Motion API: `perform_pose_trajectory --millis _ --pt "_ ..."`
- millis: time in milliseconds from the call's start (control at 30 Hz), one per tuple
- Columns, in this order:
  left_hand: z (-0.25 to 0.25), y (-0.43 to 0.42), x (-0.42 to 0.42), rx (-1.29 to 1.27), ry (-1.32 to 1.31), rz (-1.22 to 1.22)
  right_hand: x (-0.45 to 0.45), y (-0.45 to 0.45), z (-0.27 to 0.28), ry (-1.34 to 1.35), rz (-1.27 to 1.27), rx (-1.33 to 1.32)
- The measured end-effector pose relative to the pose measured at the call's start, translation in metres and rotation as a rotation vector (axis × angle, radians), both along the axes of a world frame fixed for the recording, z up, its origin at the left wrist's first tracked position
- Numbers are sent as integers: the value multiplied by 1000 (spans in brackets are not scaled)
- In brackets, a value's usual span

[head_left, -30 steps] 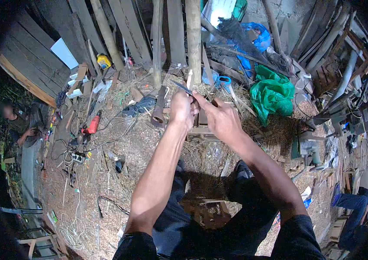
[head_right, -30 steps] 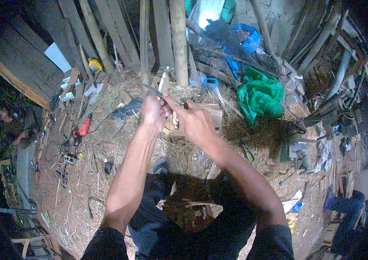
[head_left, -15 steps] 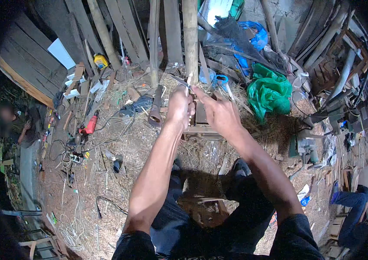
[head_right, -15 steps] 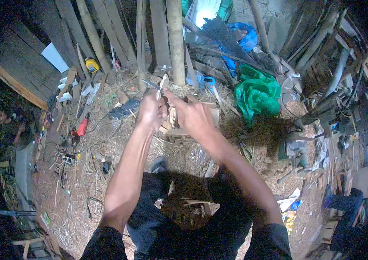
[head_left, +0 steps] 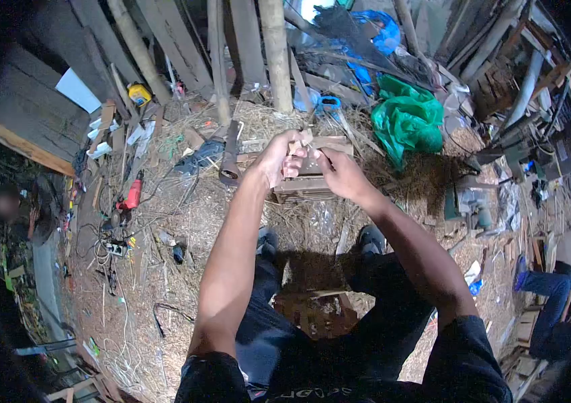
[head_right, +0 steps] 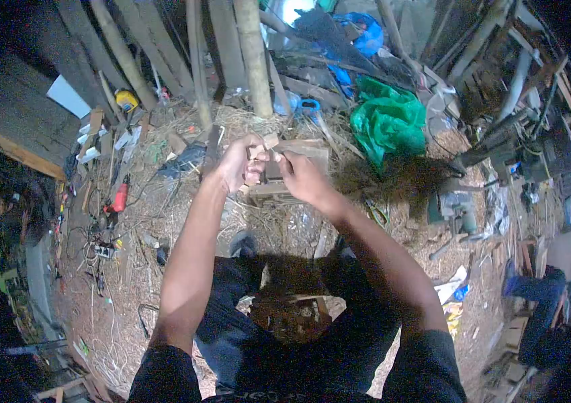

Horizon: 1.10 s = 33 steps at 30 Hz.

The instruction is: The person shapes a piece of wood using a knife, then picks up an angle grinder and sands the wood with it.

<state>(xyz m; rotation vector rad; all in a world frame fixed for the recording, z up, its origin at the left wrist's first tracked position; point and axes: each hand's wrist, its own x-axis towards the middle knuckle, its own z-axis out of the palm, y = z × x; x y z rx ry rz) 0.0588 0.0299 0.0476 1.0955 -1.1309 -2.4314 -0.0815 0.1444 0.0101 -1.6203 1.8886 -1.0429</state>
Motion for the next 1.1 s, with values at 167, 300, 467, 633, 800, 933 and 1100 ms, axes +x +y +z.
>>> perform_pose_trajectory --millis 167,300,467,633,800,933,1100 --pt "-34 -4 -12 -253 -240 -79 -12 2 -14 -27 24 143" --pt "-81 -21 -13 -618 -566 -246 -29 2 -63 180 32 192" --pt "-147 -39 -31 -1063 -815 -378 -30 12 -80 252 44 239" --pt "-146 -44 -46 -689 -689 -482 -32 5 -87 326 63 348" --pt "-174 -61 -50 -725 -726 -529 -43 -4 -88 388 190 443" --pt "-185 -66 -55 -906 -777 -608 -43 -9 -91 470 256 476" --pt "-174 -72 -60 -716 -752 -651 -39 -26 -97 428 266 561"
